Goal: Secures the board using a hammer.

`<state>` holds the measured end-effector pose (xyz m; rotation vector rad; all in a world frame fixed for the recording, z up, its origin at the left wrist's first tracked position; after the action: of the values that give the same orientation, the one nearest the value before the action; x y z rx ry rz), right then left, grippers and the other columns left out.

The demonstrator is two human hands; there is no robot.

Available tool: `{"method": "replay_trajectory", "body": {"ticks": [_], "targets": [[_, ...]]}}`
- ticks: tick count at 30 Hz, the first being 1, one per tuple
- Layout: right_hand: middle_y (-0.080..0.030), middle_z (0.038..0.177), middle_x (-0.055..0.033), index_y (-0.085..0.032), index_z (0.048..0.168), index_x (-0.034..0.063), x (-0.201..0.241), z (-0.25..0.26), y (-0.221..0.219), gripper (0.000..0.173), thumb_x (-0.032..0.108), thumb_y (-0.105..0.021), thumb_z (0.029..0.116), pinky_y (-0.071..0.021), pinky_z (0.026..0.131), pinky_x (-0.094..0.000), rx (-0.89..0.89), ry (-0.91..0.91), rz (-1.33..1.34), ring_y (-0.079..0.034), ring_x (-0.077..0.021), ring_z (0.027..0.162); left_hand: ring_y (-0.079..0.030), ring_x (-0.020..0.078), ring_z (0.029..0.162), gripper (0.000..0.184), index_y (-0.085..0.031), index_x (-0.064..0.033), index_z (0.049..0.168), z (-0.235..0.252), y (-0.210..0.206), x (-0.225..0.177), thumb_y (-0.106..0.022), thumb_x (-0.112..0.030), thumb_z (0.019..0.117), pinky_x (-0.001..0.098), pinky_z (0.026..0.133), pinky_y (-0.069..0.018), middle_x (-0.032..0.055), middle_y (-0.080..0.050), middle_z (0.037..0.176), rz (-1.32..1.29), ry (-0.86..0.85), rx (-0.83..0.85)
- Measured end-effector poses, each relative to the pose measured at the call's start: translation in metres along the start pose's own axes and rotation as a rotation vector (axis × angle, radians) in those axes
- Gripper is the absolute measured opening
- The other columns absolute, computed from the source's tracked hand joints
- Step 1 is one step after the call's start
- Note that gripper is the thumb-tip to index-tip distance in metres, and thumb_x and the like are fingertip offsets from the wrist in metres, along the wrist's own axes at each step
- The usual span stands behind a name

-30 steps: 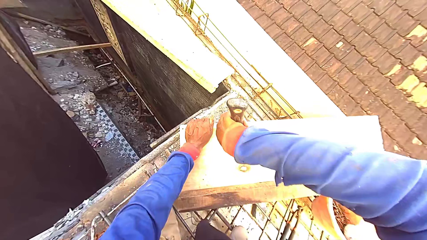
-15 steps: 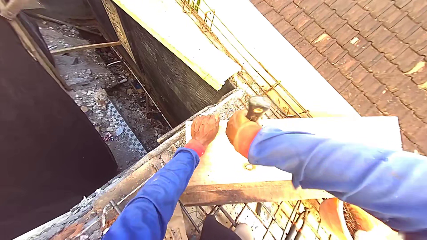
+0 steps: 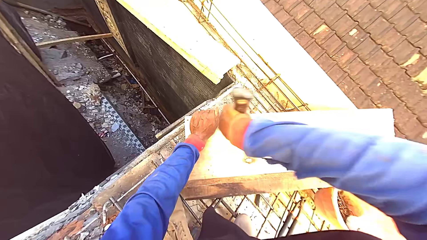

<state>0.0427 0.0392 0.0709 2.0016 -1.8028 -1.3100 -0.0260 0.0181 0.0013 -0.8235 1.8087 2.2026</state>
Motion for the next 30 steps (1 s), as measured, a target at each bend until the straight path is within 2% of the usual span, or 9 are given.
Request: {"method": "replay_trajectory", "body": {"ticks": [2,5,11,17,20,23,25,28,30], "targets": [[-0.064,0.082,-0.0189,-0.069,0.092,-0.0012,-0.03,-0.057,0.029,0.015,0.007,-0.059,0.0975,-0.0516,0.068,-0.0535,0.132,0.066,0.137,-0.066,-0.0383,0.082,-0.071,0.0346,0.096,0.055,-0.071,-0.0045,0.1,0.007,-0.006,0.0,-0.03,-0.039,0.1119,0.053,0.087,-0.0543,0.0163,-0.073,0.095,0.03,-0.015,-0.011],[-0.064,0.072,-0.012,-0.069,0.084,0.0033,-0.037,-0.092,0.023,0.021,0.004,-0.053,0.098,-0.0509,0.054,-0.0432,0.129,-0.005,0.118,-0.067,-0.0306,0.069,-0.071,0.033,0.091,0.054,-0.071,-0.006,0.093,0.007,-0.002,0.001,-0.032,-0.038,0.1112,0.051,0.083,-0.0546,0.0142,-0.072,0.089,0.031,-0.021,-0.059],[-0.064,0.095,-0.0237,-0.067,0.102,-0.005,-0.006,-0.073,0.045,0.012,0.002,-0.062,0.094,-0.0534,0.069,-0.0538,0.262,-0.114,0.218,-0.066,-0.0415,0.09,-0.071,0.0364,0.095,0.056,-0.071,-0.0042,0.099,0.013,-0.012,0.001,-0.029,-0.039,0.1117,0.0556,0.084,-0.0547,0.0174,-0.073,0.094,0.009,-0.009,0.01],[-0.065,0.075,-0.0116,-0.069,0.09,0.0017,-0.035,-0.105,0.0,0.018,0.009,-0.054,0.0989,-0.0523,0.055,-0.0425,0.033,-0.048,0.119,-0.067,-0.0295,0.068,-0.073,0.0328,0.097,0.056,-0.073,-0.0041,0.098,0.016,-0.017,0.004,-0.031,-0.038,0.1102,0.0516,0.092,-0.0539,0.0153,-0.075,0.095,0.008,0.03,-0.02],[-0.068,0.08,-0.0151,-0.07,0.093,0.0019,-0.029,-0.095,0.026,0.018,0.008,-0.054,0.0995,-0.0536,0.063,-0.0486,0.216,-0.122,0.228,-0.069,-0.0339,0.076,-0.071,0.0346,0.097,0.054,-0.071,-0.0041,0.098,0.013,-0.005,-0.001,-0.032,-0.038,0.1119,0.053,0.091,-0.0535,0.0165,-0.073,0.095,-0.004,0.007,0.002],[-0.064,0.088,-0.0219,-0.067,0.1,-0.0068,0.001,-0.077,0.046,0.017,-0.004,-0.05,0.0974,-0.0528,0.064,-0.0491,0.38,-0.109,0.214,-0.067,-0.0377,0.083,-0.073,0.0336,0.095,0.058,-0.072,-0.0039,0.093,0.02,-0.022,0.003,-0.028,-0.039,0.1108,0.0521,0.086,-0.0554,0.0158,-0.074,0.092,0.047,0.031,-0.006],[-0.067,0.088,-0.021,-0.069,0.1,-0.0059,-0.004,-0.085,0.025,0.017,-0.002,-0.052,0.0978,-0.0532,0.066,-0.0497,0.257,-0.084,0.235,-0.068,-0.0368,0.082,-0.073,0.0343,0.094,0.06,-0.071,-0.003,0.093,0.02,-0.025,0.005,-0.026,-0.04,0.1112,0.053,0.085,-0.0555,0.0169,-0.074,0.092,0.051,0.026,0.011],[-0.064,0.074,-0.0133,-0.068,0.09,-0.0014,-0.037,-0.11,-0.007,0.013,0.005,-0.058,0.0956,-0.0514,0.053,-0.042,-0.088,-0.038,0.094,-0.066,-0.0303,0.065,-0.072,0.0349,0.096,0.059,-0.072,-0.0031,0.098,0.017,-0.014,0.001,-0.027,-0.04,0.1113,0.0528,0.088,-0.0542,0.0171,-0.074,0.094,0.031,0.035,0.016],[-0.066,0.077,-0.0139,-0.068,0.092,-0.0011,-0.034,-0.109,0.0,0.017,0.007,-0.055,0.0982,-0.053,0.057,-0.044,0.019,-0.085,0.163,-0.068,-0.0315,0.07,-0.071,0.0367,0.096,0.058,-0.071,-0.0037,0.099,0.007,-0.006,-0.003,-0.028,-0.041,0.112,0.055,0.088,-0.0538,0.018,-0.072,0.093,0.015,0.021,0.034]]}}
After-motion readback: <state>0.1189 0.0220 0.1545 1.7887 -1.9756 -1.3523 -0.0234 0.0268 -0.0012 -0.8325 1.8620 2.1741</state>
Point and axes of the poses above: each hand's wrist, its own z-axis towards the middle knuckle, its own y-axis out of the back of the hand, x = y × z, the point moved 6 cm from there along z, towards the middle knuckle
